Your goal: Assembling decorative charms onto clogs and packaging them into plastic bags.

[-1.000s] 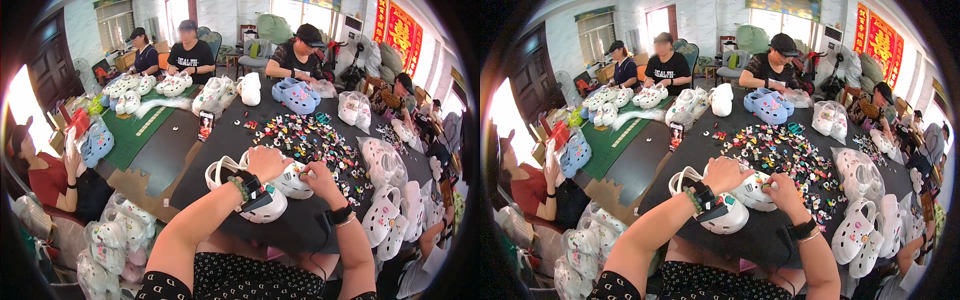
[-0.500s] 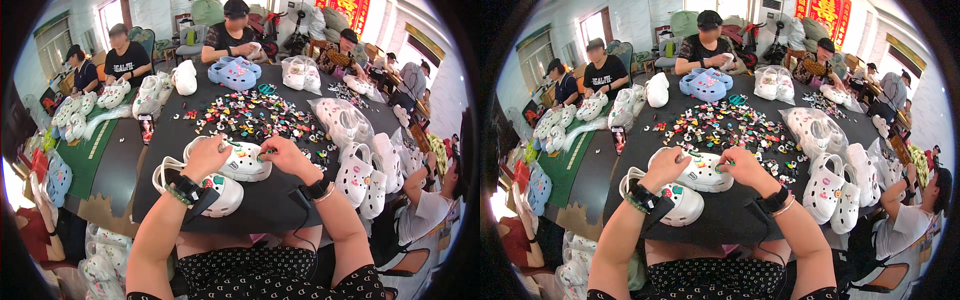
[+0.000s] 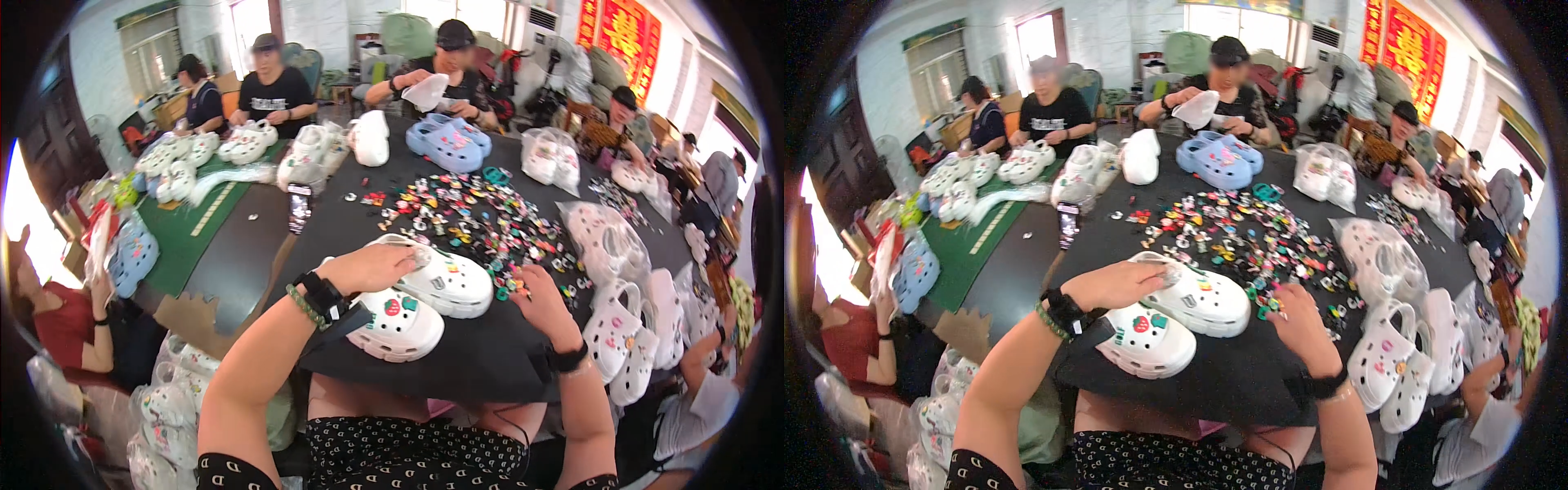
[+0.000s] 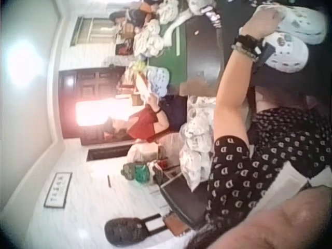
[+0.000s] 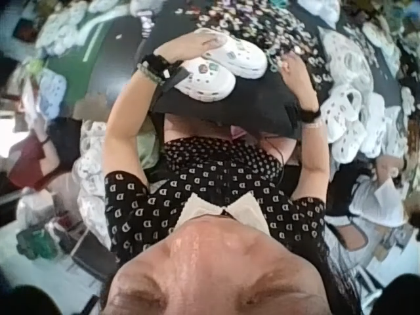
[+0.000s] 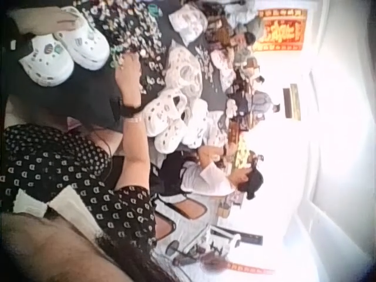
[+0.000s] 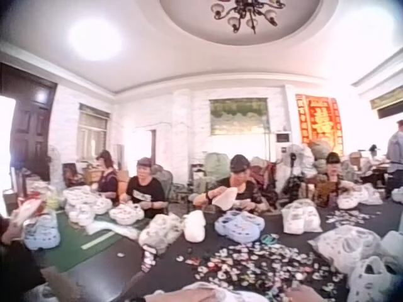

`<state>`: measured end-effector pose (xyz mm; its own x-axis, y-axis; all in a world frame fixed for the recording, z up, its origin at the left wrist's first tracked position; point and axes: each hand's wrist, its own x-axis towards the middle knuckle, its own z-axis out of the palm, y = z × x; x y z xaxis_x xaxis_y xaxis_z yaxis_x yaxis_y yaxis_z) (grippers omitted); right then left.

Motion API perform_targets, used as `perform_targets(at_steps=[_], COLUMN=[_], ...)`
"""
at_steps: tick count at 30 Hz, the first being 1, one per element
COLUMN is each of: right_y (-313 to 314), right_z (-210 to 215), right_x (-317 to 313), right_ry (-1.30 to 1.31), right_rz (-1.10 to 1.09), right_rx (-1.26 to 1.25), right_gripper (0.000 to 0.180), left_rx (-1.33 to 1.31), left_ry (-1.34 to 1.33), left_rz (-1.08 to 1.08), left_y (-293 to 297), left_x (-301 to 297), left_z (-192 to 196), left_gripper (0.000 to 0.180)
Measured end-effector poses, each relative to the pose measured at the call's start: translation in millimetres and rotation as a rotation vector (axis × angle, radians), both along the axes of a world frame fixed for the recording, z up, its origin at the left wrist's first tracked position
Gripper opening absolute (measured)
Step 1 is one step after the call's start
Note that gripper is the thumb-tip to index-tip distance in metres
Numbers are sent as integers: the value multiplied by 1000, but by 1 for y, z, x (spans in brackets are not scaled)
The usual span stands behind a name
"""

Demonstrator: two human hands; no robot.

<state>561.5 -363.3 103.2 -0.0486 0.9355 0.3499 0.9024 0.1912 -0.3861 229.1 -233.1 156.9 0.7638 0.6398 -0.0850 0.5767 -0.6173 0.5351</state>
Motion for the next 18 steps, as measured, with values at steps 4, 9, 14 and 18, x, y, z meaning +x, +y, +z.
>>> perform_targets(at_steps=[4,9,14,18], right_y=[-37,-70,-78,-80], right_z=[-5,-26,-54,-64], right_x=[-23,-42,-57,-58], right_ry=[101,101,125,99], right_rz=[64,57,51,-19], right_rx=[16,-72,-110,-93], right_gripper=[38,43,42,42], left_rx=[-102,144,398,470], left_ry=[-29,72,-109,-124], left_rz=[-64,-191,-190,-229], left_y=[24,11,25,20], left_x=[-52,-57,-45,-46], left_z=[-6,-26,-61,-55], left_gripper=[44,69,63,28])
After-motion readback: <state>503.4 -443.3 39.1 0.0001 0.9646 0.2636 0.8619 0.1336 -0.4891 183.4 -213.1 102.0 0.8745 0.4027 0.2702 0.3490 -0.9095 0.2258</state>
